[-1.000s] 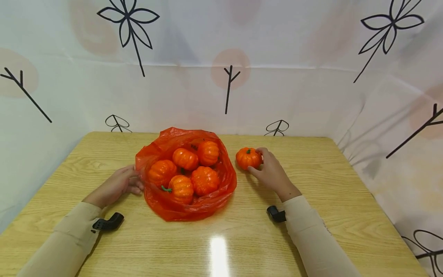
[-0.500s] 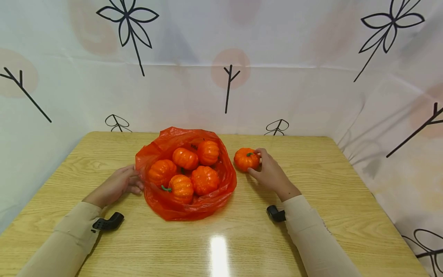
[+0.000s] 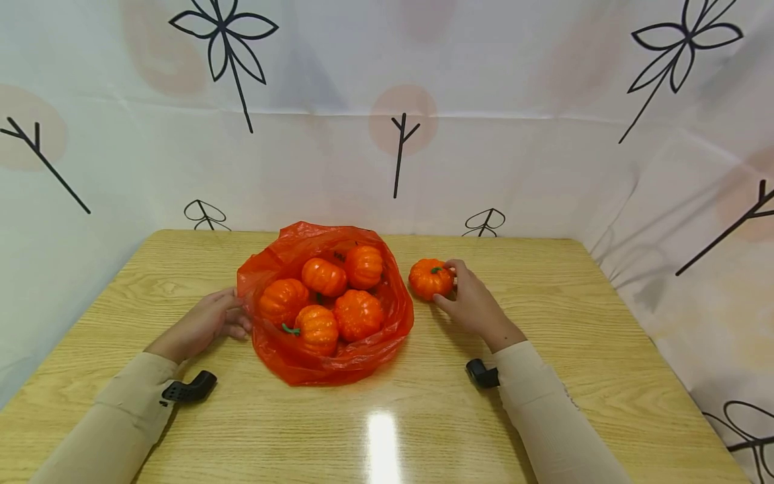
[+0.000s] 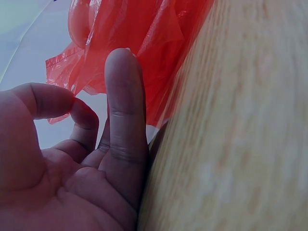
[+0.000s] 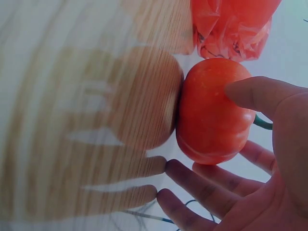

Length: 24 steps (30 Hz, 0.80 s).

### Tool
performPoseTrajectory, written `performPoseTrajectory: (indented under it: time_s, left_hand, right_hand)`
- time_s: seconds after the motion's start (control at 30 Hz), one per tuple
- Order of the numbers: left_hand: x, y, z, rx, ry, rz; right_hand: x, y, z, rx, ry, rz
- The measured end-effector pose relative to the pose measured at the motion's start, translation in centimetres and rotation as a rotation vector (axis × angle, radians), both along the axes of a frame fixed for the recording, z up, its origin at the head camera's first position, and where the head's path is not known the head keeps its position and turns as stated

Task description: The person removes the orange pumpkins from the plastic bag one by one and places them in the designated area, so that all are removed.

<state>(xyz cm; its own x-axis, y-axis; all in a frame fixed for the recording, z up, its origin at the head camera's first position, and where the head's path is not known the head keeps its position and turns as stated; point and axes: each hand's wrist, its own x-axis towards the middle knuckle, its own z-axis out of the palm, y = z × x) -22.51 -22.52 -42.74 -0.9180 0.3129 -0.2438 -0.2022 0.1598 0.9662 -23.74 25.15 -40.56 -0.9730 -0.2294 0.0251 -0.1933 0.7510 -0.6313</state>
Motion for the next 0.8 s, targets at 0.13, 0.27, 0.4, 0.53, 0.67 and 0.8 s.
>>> performPoseTrajectory:
  time_s: [0.13,0.27,0.4,0.53,0.67,0.8]
  left_hand:
    - [-0.05,-0.03,-0.07,-0.004,0.003,0.002]
    - [-0.11,-0.05,-0.13,-0.002,0.0,0.005]
    - [-0.1,-0.05,-0.1,-0.002,-0.002,0.005]
    - [-0.06,-0.04,-0.02,-0.001,-0.003,0.003]
    - [-0.04,-0.01,0.03,-0.002,-0.002,0.002]
    - [-0.06,0.0,0.0,-0.009,-0.002,0.005]
  right_hand:
    - [0.04,-0.07,0.07,0.0,0.006,0.005]
    - [0.06,-0.09,0.06,0.004,0.018,0.007]
    - [0.13,-0.1,0.09,0.007,0.026,0.007]
    - [0.15,-0.09,0.16,0.02,0.035,0.005]
    - [0.24,-0.2,0.35,0.042,0.053,-0.011]
    - [0.41,-0.49,0.64,0.05,0.086,-0.031]
